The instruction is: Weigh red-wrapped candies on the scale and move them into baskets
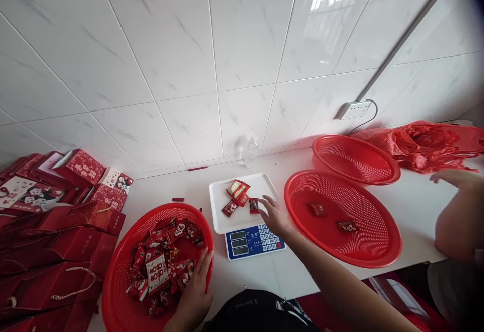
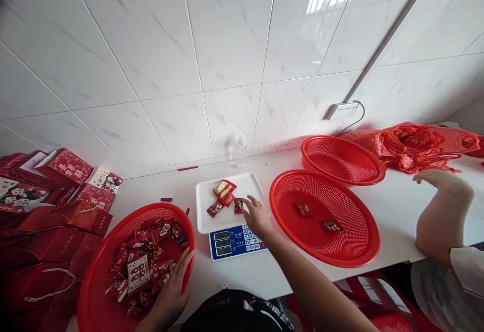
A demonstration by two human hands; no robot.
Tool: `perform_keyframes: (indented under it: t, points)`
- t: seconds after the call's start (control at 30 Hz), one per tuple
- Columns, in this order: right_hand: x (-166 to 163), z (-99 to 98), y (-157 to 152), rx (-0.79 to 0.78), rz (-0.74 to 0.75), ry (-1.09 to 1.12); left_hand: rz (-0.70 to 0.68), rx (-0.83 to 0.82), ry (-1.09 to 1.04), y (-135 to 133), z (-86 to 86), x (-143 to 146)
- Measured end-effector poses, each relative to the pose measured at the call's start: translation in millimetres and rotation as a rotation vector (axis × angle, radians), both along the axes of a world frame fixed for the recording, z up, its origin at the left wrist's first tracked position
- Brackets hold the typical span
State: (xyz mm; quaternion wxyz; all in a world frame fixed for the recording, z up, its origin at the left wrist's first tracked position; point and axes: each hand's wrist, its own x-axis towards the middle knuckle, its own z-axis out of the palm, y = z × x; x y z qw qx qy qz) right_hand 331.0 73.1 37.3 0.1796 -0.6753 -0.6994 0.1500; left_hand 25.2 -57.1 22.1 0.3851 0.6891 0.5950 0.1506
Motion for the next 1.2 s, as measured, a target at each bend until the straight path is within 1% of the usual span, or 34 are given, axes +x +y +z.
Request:
perform_keyframes:
  t: [0.07, 0.13, 0.23, 0.33, 0.5, 0.7, 0.77, 0.83, 0.87, 0.93, 0.97, 1.0, 1.07, 1.13, 1.17, 1.2]
  points:
    - [-24, 4.4, 13, -0.099, -0.018, -0.03, -0.012, 0.016, 0.002, -5, -6.5, -3]
    - [-41, 8.1, 25, -0.187, -0.044, -0.044, -0.014, 0.028, -0.002, -9, -15.4, -6]
    - [-55, 9.2, 37, -0.241, 0.005, -0.066, -0.021, 0.012, 0.002, -13, -26.4, -10]
    - [-59, 5.5, 42, -0.234, 0.056, -0.077, -0.021, 0.007, 0.008, -15, -28.4, -12]
    - [-50, -1.4, 41, -0.18, 0.11, -0.059, 0.011, 0.032, 0.002, -15, -25.8, -9]
    - [-42, -0.9, 37, -0.091, 0.085, 0.008, 0.034, 0.034, 0.03, -6, -27.2, 1]
    - [-31, 1.7, 34, -0.055, 0.058, 0.032, 0.043, 0.037, 0.033, -3, -23.7, 3]
    - [-9, 4.0, 28, 0.018, 0.005, 0.062, 0.059, 0.033, 0.028, -3, -19.4, 4]
    - [7, 4.3, 24, 0.076, -0.037, 0.08, 0.065, 0.028, 0.025, -3, -17.7, 5]
    - [44, 2.3, 13, 0.233, -0.158, 0.12, 0.069, 0.021, 0.02, -5, -16.1, 5]
    - [64, 0.0, 6, 0.286, -0.225, 0.121, 0.067, 0.023, 0.015, -6, -16.2, 5]
    - [82, -3.1, -1, 0.303, -0.281, 0.106, 0.068, 0.027, 0.009, -7, -16.7, 6]
    - [110, -10.0, -14, 0.26, -0.393, 0.046, 0.078, 0.026, 0.002, -7, -17.4, 6]
    - [118, -15.1, -21, 0.218, -0.515, -0.041, 0.094, 0.015, -0.006, -5, -15.6, 7]
    - [113, -16.2, -22, 0.215, -0.541, -0.078, 0.101, 0.007, -0.011, -3, -13.1, 7]
    - [104, -16.0, -20, 0.22, -0.527, -0.105, 0.107, -0.004, -0.017, -2, -9.8, 7]
